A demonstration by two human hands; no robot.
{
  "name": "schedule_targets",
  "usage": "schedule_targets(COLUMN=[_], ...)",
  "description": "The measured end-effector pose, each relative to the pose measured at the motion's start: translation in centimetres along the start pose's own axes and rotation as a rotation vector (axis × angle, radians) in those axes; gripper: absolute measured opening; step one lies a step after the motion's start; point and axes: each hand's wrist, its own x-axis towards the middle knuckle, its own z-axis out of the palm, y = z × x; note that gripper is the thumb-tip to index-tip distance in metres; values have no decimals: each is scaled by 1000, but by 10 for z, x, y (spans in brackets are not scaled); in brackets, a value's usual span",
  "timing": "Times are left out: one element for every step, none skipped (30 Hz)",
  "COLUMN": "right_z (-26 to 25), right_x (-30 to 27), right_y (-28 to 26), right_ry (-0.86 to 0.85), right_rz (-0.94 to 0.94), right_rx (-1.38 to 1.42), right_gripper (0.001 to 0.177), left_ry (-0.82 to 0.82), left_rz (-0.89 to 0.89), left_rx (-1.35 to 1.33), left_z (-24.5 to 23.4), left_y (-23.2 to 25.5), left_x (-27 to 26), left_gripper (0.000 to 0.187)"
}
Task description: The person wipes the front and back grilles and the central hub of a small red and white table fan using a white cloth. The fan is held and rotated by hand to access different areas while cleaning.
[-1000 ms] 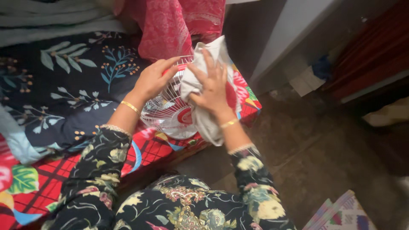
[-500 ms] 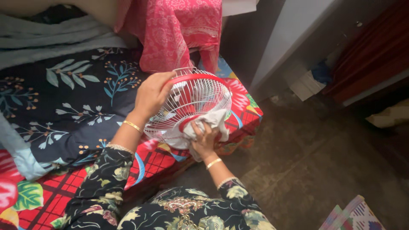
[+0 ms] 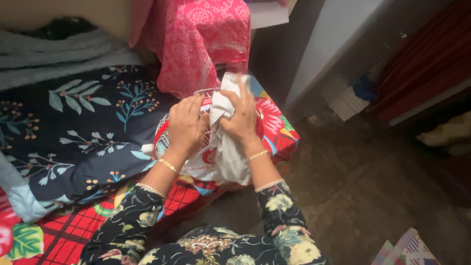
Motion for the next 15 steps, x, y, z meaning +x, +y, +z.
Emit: schedule_targets(right_z=[5,10,16,24,31,39,48,57,66,74,83,89,91,90,86], right_x=[-10,-22,-38,-55,-73,-92,-113,-134,-157,-177,-194,-210,-228,-242,-248], right_y=[2,5,9,13,18,23,28,32,36,41,46,49,48,45,45], right_ry=[41,82,125,152,178,204,180,157,133,104,78,52,13,-25,-60], right_rz=[7,14,28,4,-26,-57,-58,-59,-59,-80,-102,-123,-81,-39,1], right_rx=[1,3,2,-23,-53,-84,-124,-164,-200,-217,-232,-246,-253,-260,-270], right_gripper=[61,63,66,72,78,84,85,86,88,87,87,86,83,80,78], left_ry=[2,3,3,3,9,10,13,16,11,7,2,5,5,5,2], left_rz=[13,25,30,35,39,34,28,23,25,28,33,36,39,42,40], left_rx=[-3,-6,2,11,15,23,29,36,34,31,30,38,42,46,47], left_z=[-1,-2,-1,0,3,5,6,7,7,8,7,7,7,7,8], left_y=[-1,-3,-4,-5,-6,-7,-9,-11,-12,-13,-13,-14,-13,-12,-11], left_x=[-2,-4,-5,-5,-4,-3,-1,0,0,0,1,1,0,-2,-2], left_gripper=[50,51,52,53,54,55,55,56,57,57,58,58,58,58,58])
